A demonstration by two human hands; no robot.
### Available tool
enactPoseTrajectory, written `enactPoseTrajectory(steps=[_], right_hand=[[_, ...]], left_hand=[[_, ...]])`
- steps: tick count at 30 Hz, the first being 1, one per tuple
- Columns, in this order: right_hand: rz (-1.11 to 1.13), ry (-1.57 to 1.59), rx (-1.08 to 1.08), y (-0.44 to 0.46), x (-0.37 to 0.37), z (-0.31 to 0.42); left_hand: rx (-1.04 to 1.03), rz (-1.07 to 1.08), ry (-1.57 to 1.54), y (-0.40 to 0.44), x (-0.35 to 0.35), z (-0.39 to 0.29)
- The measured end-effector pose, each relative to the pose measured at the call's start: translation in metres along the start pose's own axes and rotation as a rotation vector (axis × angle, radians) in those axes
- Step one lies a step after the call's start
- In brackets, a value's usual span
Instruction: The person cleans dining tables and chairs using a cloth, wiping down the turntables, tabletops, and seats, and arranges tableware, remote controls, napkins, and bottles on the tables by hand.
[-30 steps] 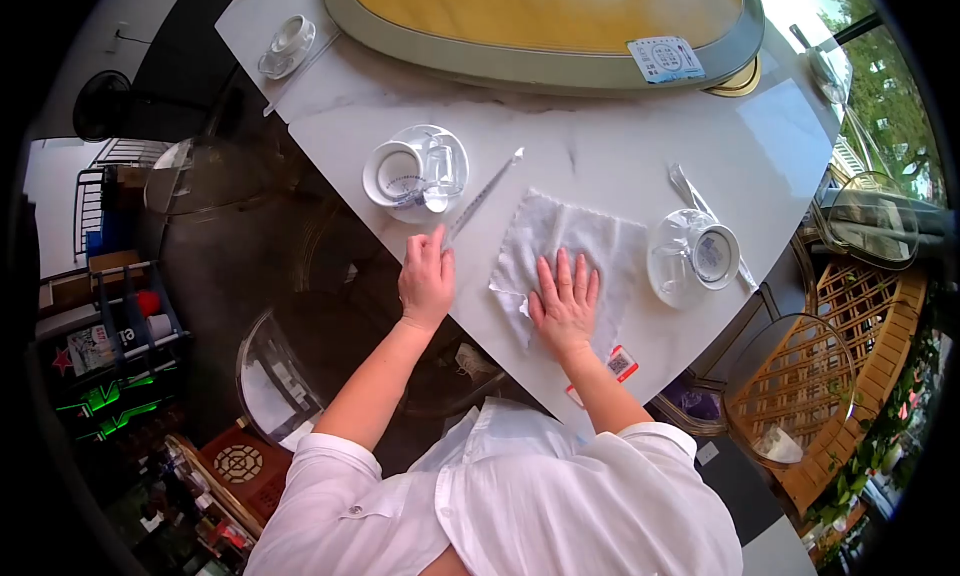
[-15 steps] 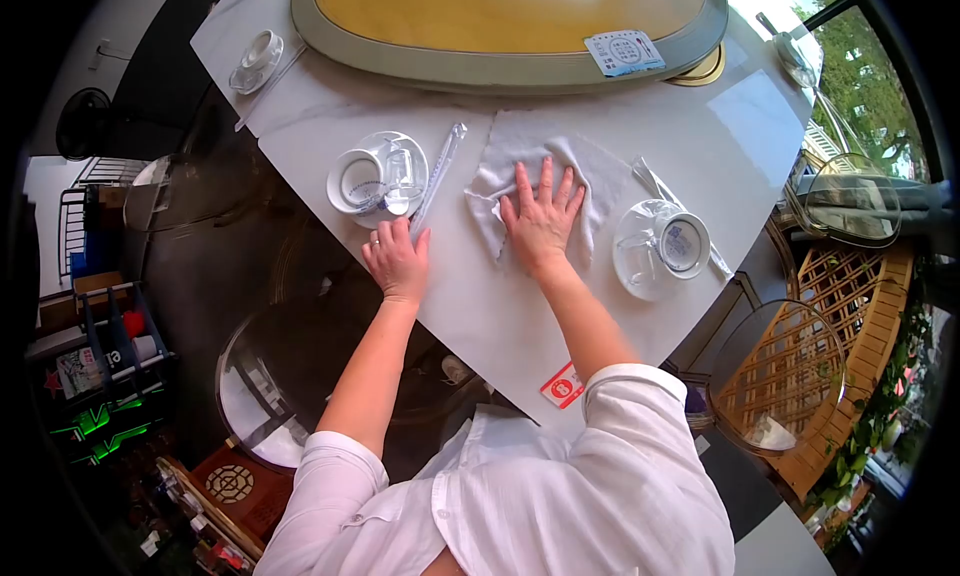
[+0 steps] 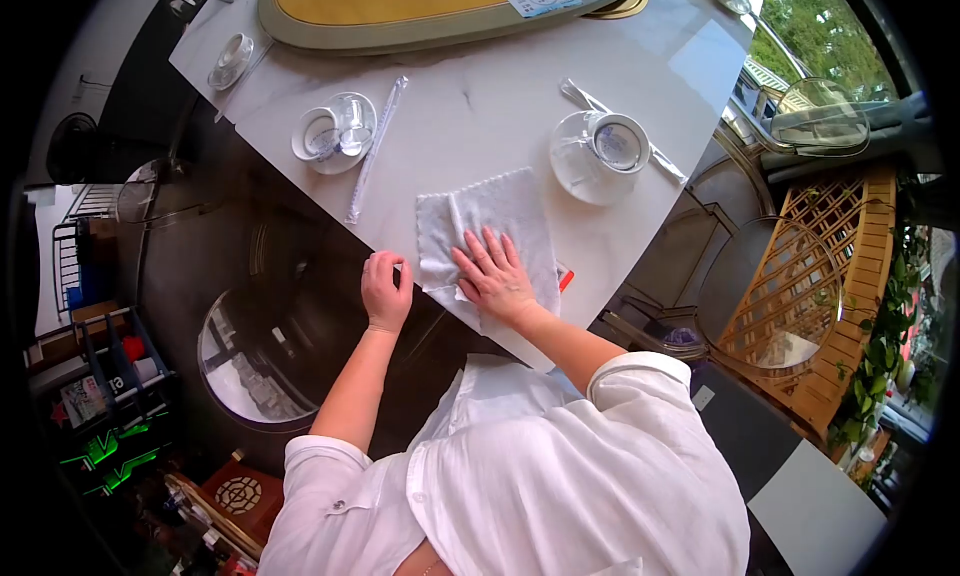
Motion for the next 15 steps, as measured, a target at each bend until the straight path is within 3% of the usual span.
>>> enactPoseTrajectory(steps=[6, 15], right_hand=[[0.085, -0.006, 0.199, -0.087, 0.026, -0.055], [-0.017, -0.136, 0.012, -0.031, 0.002, -0.102]], left_hand=[[0.057, 0.000, -0.124, -0.106, 0.011, -0.054], [0.399, 0.018, -0.114, -0.265, 0.034, -0.093]])
Point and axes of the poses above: each hand's wrist, its own y-axis towards the middle knuckle, its own x-axis out of the back of the hand, z = x × y, the point moved 9 cm from there along y, towards the middle knuckle, and after that the axes turned 14 degrees about -y, right-handed, at the moved point
